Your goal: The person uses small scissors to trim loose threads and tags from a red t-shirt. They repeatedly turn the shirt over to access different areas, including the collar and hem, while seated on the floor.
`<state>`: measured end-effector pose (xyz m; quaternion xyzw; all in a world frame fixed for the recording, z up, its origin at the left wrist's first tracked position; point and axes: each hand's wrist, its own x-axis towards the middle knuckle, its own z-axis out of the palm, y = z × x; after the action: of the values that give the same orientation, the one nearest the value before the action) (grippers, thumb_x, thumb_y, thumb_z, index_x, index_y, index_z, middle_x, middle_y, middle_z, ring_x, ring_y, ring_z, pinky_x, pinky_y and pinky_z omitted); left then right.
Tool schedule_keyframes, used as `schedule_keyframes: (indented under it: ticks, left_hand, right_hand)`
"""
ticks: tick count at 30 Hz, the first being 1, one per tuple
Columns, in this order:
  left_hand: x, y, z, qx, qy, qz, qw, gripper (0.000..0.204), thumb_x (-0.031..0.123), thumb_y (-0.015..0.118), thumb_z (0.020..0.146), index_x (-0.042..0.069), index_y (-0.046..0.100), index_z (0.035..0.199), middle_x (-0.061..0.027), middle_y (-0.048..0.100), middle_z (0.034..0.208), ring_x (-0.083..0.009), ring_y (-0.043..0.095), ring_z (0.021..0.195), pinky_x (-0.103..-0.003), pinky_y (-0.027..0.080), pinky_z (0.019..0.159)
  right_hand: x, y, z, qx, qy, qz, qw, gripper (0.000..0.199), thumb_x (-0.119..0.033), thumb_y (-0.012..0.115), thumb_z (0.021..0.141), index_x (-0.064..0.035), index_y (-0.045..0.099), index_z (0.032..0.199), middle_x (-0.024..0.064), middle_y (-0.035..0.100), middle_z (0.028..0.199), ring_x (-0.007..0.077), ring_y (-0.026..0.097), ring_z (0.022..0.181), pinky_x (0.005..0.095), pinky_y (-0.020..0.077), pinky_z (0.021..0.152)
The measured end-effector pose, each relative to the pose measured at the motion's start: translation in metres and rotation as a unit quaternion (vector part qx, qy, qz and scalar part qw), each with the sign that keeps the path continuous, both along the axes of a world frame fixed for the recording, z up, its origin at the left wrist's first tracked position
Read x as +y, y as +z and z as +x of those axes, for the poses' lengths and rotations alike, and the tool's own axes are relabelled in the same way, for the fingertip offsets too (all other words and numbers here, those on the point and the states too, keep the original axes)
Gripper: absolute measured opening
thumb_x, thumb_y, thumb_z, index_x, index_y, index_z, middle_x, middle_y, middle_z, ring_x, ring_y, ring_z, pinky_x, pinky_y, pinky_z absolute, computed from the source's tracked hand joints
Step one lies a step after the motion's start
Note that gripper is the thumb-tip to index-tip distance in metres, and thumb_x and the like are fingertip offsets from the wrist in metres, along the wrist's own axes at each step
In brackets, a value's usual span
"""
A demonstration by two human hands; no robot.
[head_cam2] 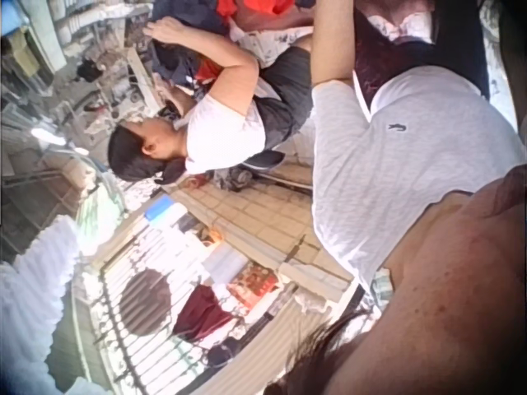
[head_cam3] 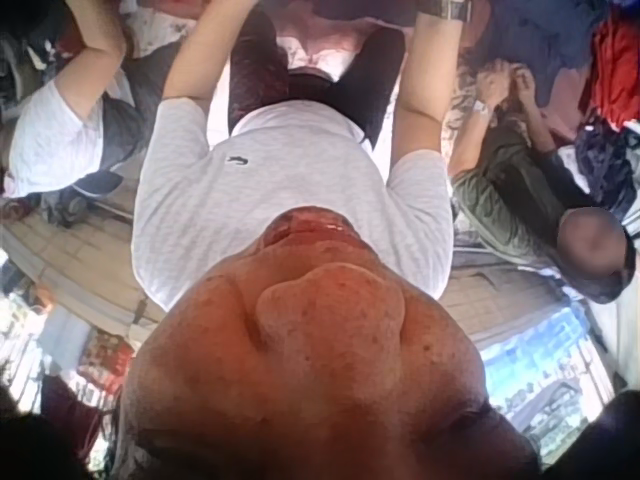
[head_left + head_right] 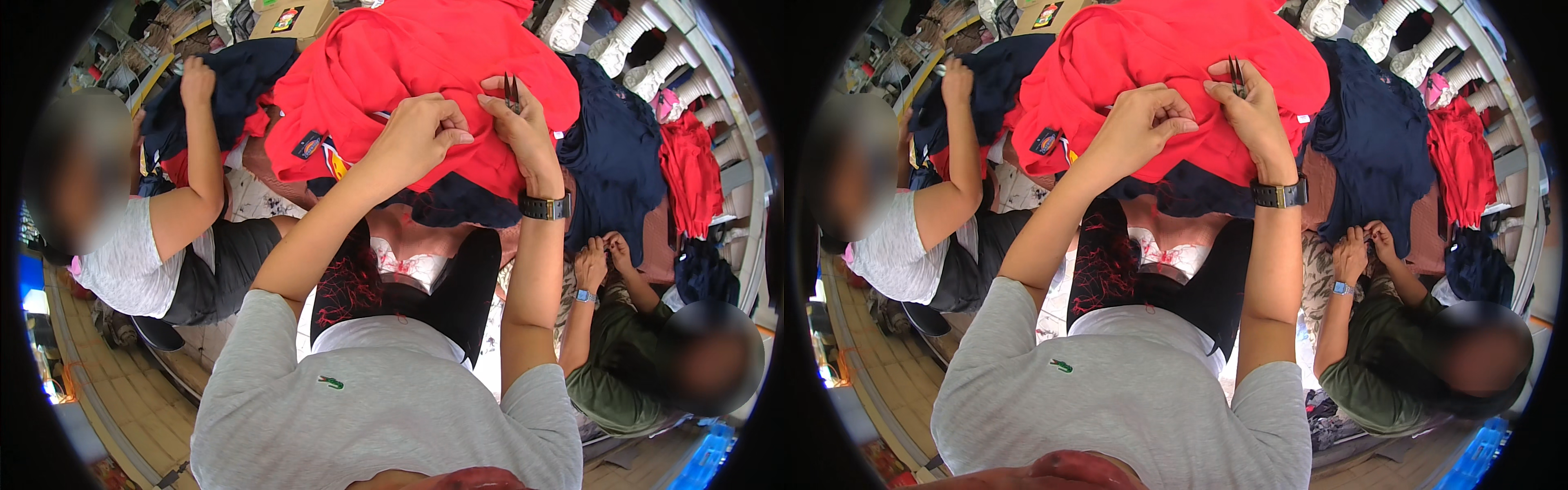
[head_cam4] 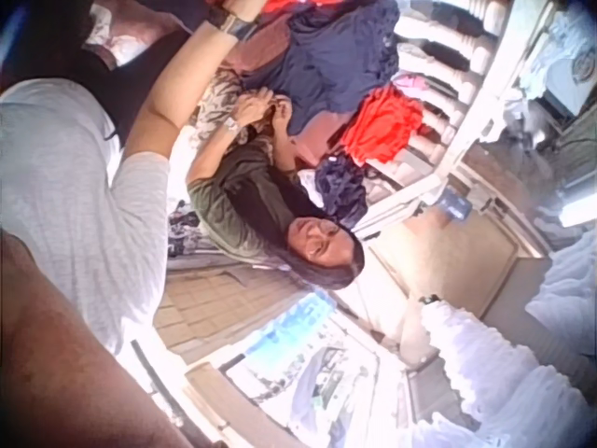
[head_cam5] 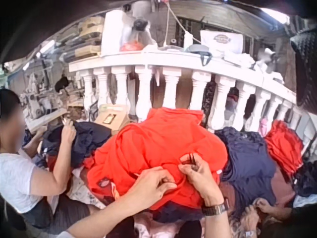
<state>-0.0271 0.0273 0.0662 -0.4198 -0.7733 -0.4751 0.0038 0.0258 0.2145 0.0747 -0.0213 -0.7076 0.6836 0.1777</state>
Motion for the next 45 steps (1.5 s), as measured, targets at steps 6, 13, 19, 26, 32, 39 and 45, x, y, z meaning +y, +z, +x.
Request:
schedule_keyframes:
  ticks: [6, 13, 19, 26, 32, 39, 45]
  left_hand:
    - [0.011, 0.001, 0.011, 0.016, 0.049, -0.015, 0.999, 0.022, 0.011, 0.082, 0.082, 0.002, 0.070, 0.098, -0.0069, 0.063, 0.079, -0.0185, 0.061, 0.066, -0.034, 0.049, 0.062]
    - [0.017, -0.025, 0.020, 0.100, 0.086, 0.029, 0.991, 0.015, 0.010, 0.077, 0.085, 0.003, 0.065, 0.090, -0.0085, 0.063, 0.089, -0.0244, 0.064, 0.074, -0.037, 0.050, 0.066]
    - [-0.010, -0.021, 0.033, -0.143, -0.008, 0.256, 0.956, 0.007, -0.004, 0.068, 0.089, 0.001, 0.063, 0.088, -0.0037, 0.065, 0.089, -0.0109, 0.064, 0.078, -0.026, 0.051, 0.069]
    - [-0.051, -0.029, 0.098, -0.116, -0.350, -0.234, 0.900, 0.009, 0.006, 0.071, 0.086, 0.002, 0.068, 0.093, -0.0113, 0.067, 0.086, -0.0292, 0.068, 0.083, -0.040, 0.053, 0.075]
    - [0.004, -0.013, 0.053, 0.170, 0.007, 0.082, 0.982, 0.031, 0.011, 0.076, 0.083, 0.002, 0.060, 0.108, -0.0129, 0.060, 0.098, -0.0333, 0.060, 0.097, -0.044, 0.049, 0.085]
    - [0.030, -0.030, 0.026, 0.057, 0.085, 0.151, 0.983, 0.037, 0.007, 0.076, 0.088, 0.003, 0.056, 0.119, -0.0092, 0.064, 0.097, -0.0182, 0.060, 0.084, -0.031, 0.048, 0.078]
    - [0.011, -0.027, 0.023, -0.089, 0.014, 0.212, 0.973, 0.037, 0.000, 0.072, 0.092, 0.003, 0.055, 0.125, -0.0047, 0.063, 0.102, -0.0082, 0.058, 0.089, -0.023, 0.045, 0.075]
  right_hand:
    - [0.010, -0.006, 0.003, 0.000, 0.079, 0.002, 0.997, 0.019, -0.002, 0.061, 0.095, -0.0043, 0.074, 0.109, -0.0118, 0.051, 0.071, -0.0015, 0.037, 0.059, 0.0191, 0.0260, 0.053]
    - [0.007, -0.010, 0.005, -0.001, 0.065, 0.001, 0.998, 0.020, -0.003, 0.061, 0.096, -0.0036, 0.075, 0.109, -0.0131, 0.047, 0.067, -0.0009, 0.033, 0.057, 0.0207, 0.0228, 0.051]
    - [0.008, -0.007, 0.006, -0.007, 0.058, -0.008, 0.998, 0.020, -0.003, 0.060, 0.097, -0.0037, 0.075, 0.109, -0.0132, 0.045, 0.066, -0.0012, 0.031, 0.056, 0.0203, 0.0219, 0.051]
    - [0.009, -0.011, 0.003, 0.003, 0.078, -0.025, 0.997, 0.020, -0.003, 0.059, 0.098, -0.0038, 0.075, 0.110, -0.0132, 0.044, 0.067, -0.0011, 0.031, 0.056, 0.0198, 0.0215, 0.051]
    - [0.009, -0.004, 0.008, -0.024, 0.066, -0.031, 0.997, 0.023, -0.005, 0.056, 0.099, -0.0034, 0.074, 0.112, -0.0127, 0.044, 0.067, -0.0008, 0.032, 0.057, 0.0201, 0.0234, 0.051]
    - [-0.001, -0.001, 0.024, 0.068, -0.026, 0.077, 0.994, 0.024, -0.001, 0.056, 0.096, -0.0002, 0.072, 0.113, -0.0058, 0.063, 0.082, -0.0008, 0.042, 0.063, 0.0204, 0.0334, 0.055]
    - [-0.022, 0.005, 0.048, 0.114, -0.029, 0.184, 0.976, 0.026, 0.003, 0.067, 0.090, -0.0048, 0.073, 0.114, 0.0010, 0.067, 0.098, 0.0035, 0.045, 0.063, 0.0233, 0.0365, 0.057]
